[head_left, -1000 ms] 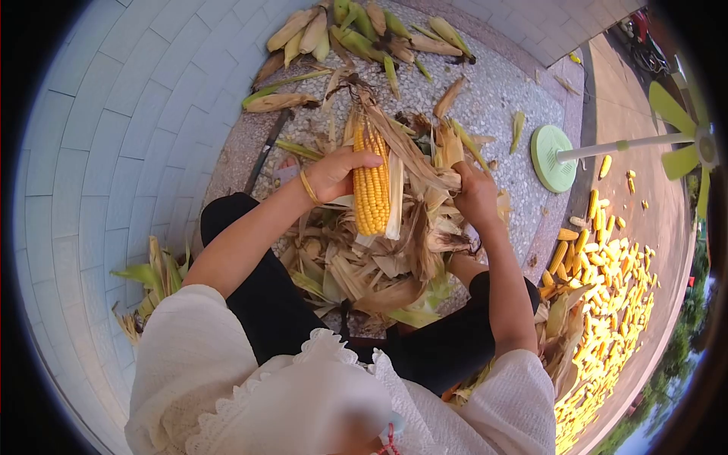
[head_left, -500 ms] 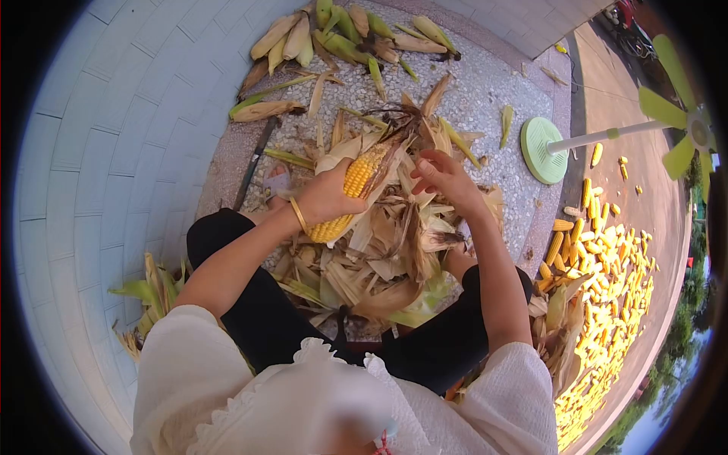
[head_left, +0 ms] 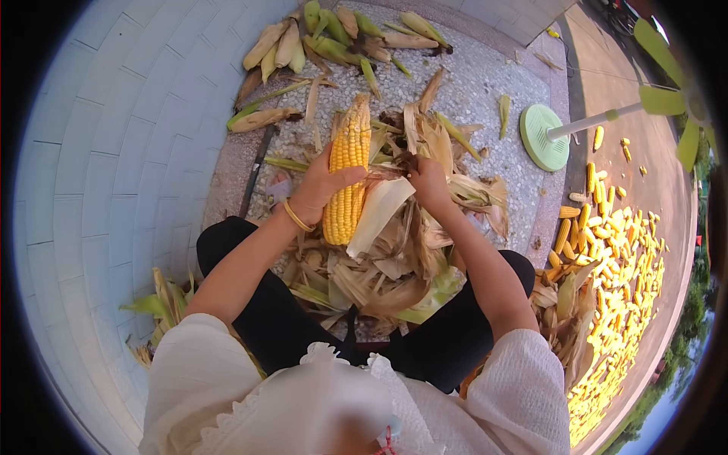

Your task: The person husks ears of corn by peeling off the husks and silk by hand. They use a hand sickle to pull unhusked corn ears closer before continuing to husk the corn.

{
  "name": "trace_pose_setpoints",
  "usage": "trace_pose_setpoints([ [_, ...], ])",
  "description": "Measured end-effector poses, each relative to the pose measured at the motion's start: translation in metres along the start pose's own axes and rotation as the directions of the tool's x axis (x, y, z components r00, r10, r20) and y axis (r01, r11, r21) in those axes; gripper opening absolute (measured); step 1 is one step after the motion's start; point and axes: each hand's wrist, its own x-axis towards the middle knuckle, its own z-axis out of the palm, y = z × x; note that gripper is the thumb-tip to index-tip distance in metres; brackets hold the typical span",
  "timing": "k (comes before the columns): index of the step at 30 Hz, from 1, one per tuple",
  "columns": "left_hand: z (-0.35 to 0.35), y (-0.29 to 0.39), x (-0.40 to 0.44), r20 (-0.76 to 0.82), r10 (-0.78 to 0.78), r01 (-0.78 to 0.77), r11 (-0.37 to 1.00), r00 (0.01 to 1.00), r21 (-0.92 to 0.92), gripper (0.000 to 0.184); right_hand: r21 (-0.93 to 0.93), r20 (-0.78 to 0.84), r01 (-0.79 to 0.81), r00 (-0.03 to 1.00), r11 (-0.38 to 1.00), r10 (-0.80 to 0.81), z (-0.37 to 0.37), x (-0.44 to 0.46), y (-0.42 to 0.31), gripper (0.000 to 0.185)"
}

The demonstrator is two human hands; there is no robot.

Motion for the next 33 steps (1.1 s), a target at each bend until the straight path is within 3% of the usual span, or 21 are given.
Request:
trace_pose_setpoints([
  [2, -0.009, 0.005, 0.007, -0.047, -0.157, 0.148, 0.976, 0.986, -0.16, 0.053, 0.034, -0.015, -0.136, 0.991, 0.99, 0.136, -0.01, 0.002, -0.008, 0.022],
  [4, -0.029, -0.006, 0.017, -0.081, -0.106, 0.092, 0.983, 0.991, -0.157, 0.045, 0.017, -0.053, -0.14, 0.989, 0.99, 0.141, -0.011, 0.01, 0.014, 0.027],
  [7, -0.055, 0.002, 0.026, -0.255, 0.089, -0.142, 0.97, 0.963, -0.198, 0.038, -0.137, -0.168, -0.148, 0.978, 0.979, 0.124, -0.024, 0.014, 0.038, 0.031],
  [8, -0.07, 0.009, 0.028, -0.259, 0.088, -0.141, 0.971, 0.962, -0.193, 0.038, -0.11, -0.15, -0.213, 0.969, 0.971, 0.196, -0.034, 0.013, 0.048, 0.032],
  [10, -0.09, 0.026, 0.031, -0.384, 0.069, -0.273, 0.816, 0.921, -0.509, 0.032, -0.165, -0.219, -0.218, 0.959, 0.962, 0.18, -0.037, 0.008, 0.071, 0.035],
  [11, -0.093, 0.027, 0.033, -0.393, 0.047, -0.279, 0.78, 0.918, -0.56, 0.03, -0.165, -0.205, -0.229, 0.959, 0.959, 0.194, -0.039, -0.001, 0.071, 0.037],
  [13, -0.09, 0.021, 0.035, -0.408, 0.088, -0.29, 0.834, 0.909, -0.469, 0.029, -0.169, -0.179, -0.23, 0.963, 0.958, 0.2, -0.046, 0.0, 0.07, 0.038],
  [14, -0.087, 0.015, 0.035, -0.406, 0.116, -0.279, 0.887, 0.906, -0.368, 0.028, 0.036, -0.055, -0.392, 0.918, 0.919, 0.394, -0.054, 0.003, 0.073, 0.036],
  [16, -0.079, 0.013, 0.036, -0.417, 0.137, -0.285, 0.905, 0.898, -0.317, 0.028, 0.353, 0.281, -0.699, 0.714, 0.622, 0.642, -0.077, 0.009, 0.073, 0.045],
  [18, -0.075, 0.012, 0.037, -0.444, 0.206, -0.302, 0.94, 0.872, -0.156, 0.031, 0.435, 0.169, -0.615, 0.773, 0.658, 0.611, -0.103, 0.015, 0.066, 0.057],
  [19, -0.071, 0.011, 0.038, -0.442, 0.203, -0.298, 0.942, 0.874, -0.157, 0.031, 0.305, 0.008, -0.579, 0.795, 0.756, 0.606, -0.109, 0.016, 0.051, 0.068],
  [20, -0.067, 0.01, 0.04, -0.457, 0.226, -0.3, 0.949, 0.86, -0.097, 0.033, 0.305, 0.008, -0.583, 0.792, 0.753, 0.611, -0.105, 0.019, 0.061, 0.068],
  [21, -0.062, 0.01, 0.04, -0.472, 0.248, -0.3, 0.953, 0.846, -0.037, 0.036, 0.012, -0.216, -0.448, 0.872, 0.894, 0.44, -0.098, 0.022, 0.064, 0.069],
  [22, -0.056, 0.009, 0.04, -0.471, 0.242, -0.294, 0.955, 0.848, -0.039, 0.036, -0.314, -0.361, -0.311, 0.913, 0.897, 0.19, -0.095, 0.023, 0.067, 0.07],
  [23, -0.05, 0.008, 0.04, -0.451, 0.267, -0.298, 0.955, 0.852, 0.003, 0.037, -0.335, -0.31, -0.222, 0.944, 0.916, 0.115, -0.092, 0.024, 0.07, 0.068],
  [25, -0.04, 0.007, 0.041, -0.422, 0.283, -0.293, 0.955, 0.861, 0.043, 0.038, 0.117, -0.038, -0.192, 0.979, 0.974, 0.198, -0.085, 0.022, 0.014, 0.063],
  [27, -0.03, 0.006, 0.043, -0.344, 0.257, -0.266, 0.964, 0.903, 0.024, 0.039, 0.564, 0.309, -0.266, 0.946, 0.782, 0.099, -0.068, 0.007, -0.042, 0.059],
  [29, -0.021, 0.007, 0.044, -0.311, 0.187, -0.218, 0.973, 0.932, -0.068, 0.038, 0.562, 0.499, -0.333, 0.867, 0.757, 0.012, -0.037, -0.003, -0.05, 0.059],
  [30, -0.019, 0.007, 0.044, -0.285, 0.13, -0.18, 0.971, 0.95, -0.158, 0.037, 0.562, 0.494, -0.338, 0.869, 0.755, 0.022, -0.032, -0.004, -0.053, 0.059],
  [32, -0.021, 0.006, 0.047, -0.254, 0.125, -0.177, 0.966, 0.959, -0.191, 0.034, 0.31, 0.763, -0.464, 0.642, 0.83, 0.074, -0.027, -0.003, -0.058, 0.045],
  [33, -0.025, 0.006, 0.048, -0.238, 0.126, -0.18, 0.958, 0.963, -0.224, 0.032, 0.31, 0.76, -0.465, 0.646, 0.829, 0.078, -0.023, -0.004, -0.057, 0.045],
])
